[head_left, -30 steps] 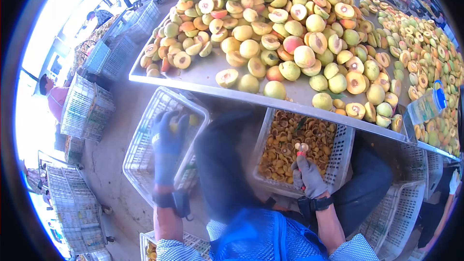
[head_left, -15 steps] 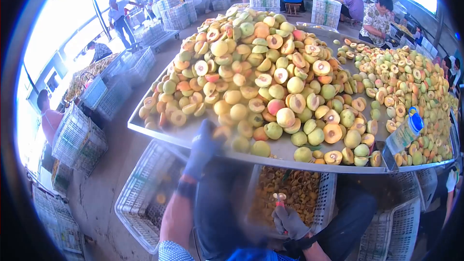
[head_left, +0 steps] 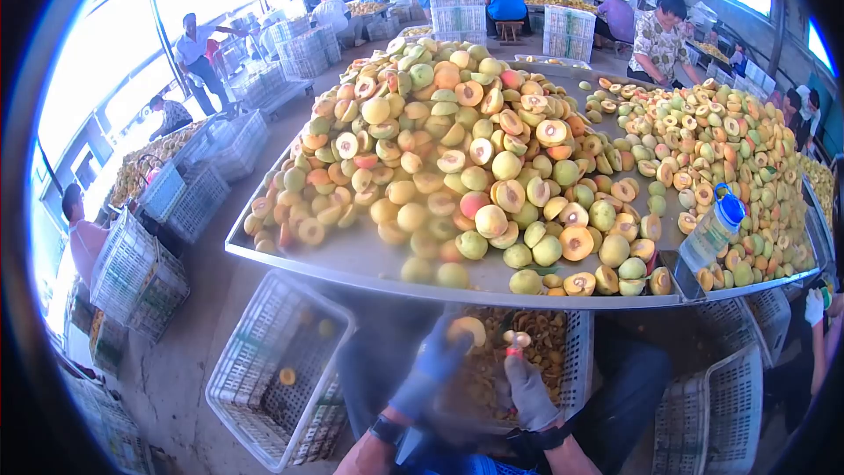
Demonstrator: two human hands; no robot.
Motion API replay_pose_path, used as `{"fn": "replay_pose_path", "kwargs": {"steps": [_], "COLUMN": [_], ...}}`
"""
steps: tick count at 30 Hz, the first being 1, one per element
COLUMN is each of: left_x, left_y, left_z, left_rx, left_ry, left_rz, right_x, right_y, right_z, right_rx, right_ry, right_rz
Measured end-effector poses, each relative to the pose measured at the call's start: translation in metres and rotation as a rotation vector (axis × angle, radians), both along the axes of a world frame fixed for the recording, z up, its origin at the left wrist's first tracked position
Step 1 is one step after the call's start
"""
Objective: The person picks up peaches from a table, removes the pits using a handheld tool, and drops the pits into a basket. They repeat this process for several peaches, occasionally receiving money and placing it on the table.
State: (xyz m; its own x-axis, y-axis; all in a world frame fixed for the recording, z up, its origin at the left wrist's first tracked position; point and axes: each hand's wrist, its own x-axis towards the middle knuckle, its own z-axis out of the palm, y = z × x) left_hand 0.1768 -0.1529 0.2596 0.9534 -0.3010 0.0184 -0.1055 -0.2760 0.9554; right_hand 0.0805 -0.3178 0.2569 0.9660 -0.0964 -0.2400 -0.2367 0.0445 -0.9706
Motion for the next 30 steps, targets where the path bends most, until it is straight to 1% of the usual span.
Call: {"fn": "replay_pose_path", "kwargs": {"steps": [1,2,3,5,6,8,9,11,12,13,15,16,17,19,20,21,22,23,25,26,27,29,30], "left_x": [-0.001,-0.008,-0.012,-0.015,-0.017,-0.021,-0.022,-0.023,-0.025,-0.026,-0.022,-0.02,-0.022,-0.019,-0.016,-0.013,-0.01,-0.011,-0.014,-0.018,-0.019,-0.015,-0.017], "left_y": [-0.002,-0.007,-0.009,-0.013,-0.011,-0.012,-0.014,-0.014,-0.013,-0.011,-0.006,-0.007,-0.01,-0.011,-0.008,-0.006,-0.004,-0.003,-0.01,-0.012,-0.014,-0.016,-0.016], "left_z": [-0.006,-0.002,0.004,0.017,0.022,0.012,0.008,0.007,0.006,0.004,-0.005,-0.014,-0.009,-0.008,-0.023,-0.041,-0.047,-0.052,-0.036,-0.027,-0.024,-0.017,-0.01], "left_rx": [0.001,0.073,0.075,0.002,-0.033,-0.039,-0.049,-0.07,-0.088,-0.086,-0.343,-0.362,-0.375,-0.301,-0.294,-0.291,-0.378,-0.466,-0.504,-0.544,-0.544,-0.415,-0.465], "left_ry": [-0.007,0.026,0.025,0.192,0.21,0.165,0.117,0.141,0.168,0.188,0.444,0.388,0.473,0.398,0.358,0.319,0.331,0.339,0.405,0.443,0.45,0.394,0.437], "left_rz": [0.01,-0.03,-0.031,0.021,0.009,-0.029,-0.068,-0.068,-0.057,-0.057,-0.011,0.004,0.072,0.067,0.063,0.059,0.01,-0.038,-0.017,0.008,0.011,-0.023,-0.027], "right_x": [0.001,0.003,0.002,0.002,0.001,-0.004,-0.003,0.004,0.006,0.004,-0.005,-0.008,-0.007,-0.011,-0.015,-0.014,-0.013,-0.018,-0.011,-0.005,-0.002,0.009,0.007], "right_y": [0.0,0.003,0.005,0.006,0.005,0.004,0.003,0.003,0.003,0.002,-0.004,-0.005,-0.007,-0.008,-0.006,-0.007,-0.008,-0.009,-0.011,0.001,0.0,0.0,0.002], "right_z": [-0.016,-0.048,-0.043,-0.031,-0.018,0.005,0.0,-0.018,-0.02,-0.004,0.024,0.023,0.02,0.012,0.012,0.014,0.014,0.014,0.022,0.031,0.025,0.008,0.008], "right_rx": [-0.231,-0.349,-0.347,-0.155,-0.156,0.091,0.09,-0.274,-0.217,-0.215,0.589,0.659,0.661,0.726,0.743,0.819,0.891,0.9,0.925,0.505,0.506,0.299,0.209], "right_ry": [-0.104,-0.03,-0.031,0.039,0.037,0.197,0.2,-0.076,-0.13,-0.111,0.293,0.291,0.309,0.39,0.439,0.422,0.398,0.436,0.298,0.268,0.276,0.198,0.129], "right_rz": [0.017,0.114,0.113,-0.063,-0.063,-0.069,-0.072,0.031,0.008,0.009,0.106,0.118,0.11,0.155,0.135,0.143,0.149,0.125,0.317,0.125,0.125,-0.018,0.004]}}
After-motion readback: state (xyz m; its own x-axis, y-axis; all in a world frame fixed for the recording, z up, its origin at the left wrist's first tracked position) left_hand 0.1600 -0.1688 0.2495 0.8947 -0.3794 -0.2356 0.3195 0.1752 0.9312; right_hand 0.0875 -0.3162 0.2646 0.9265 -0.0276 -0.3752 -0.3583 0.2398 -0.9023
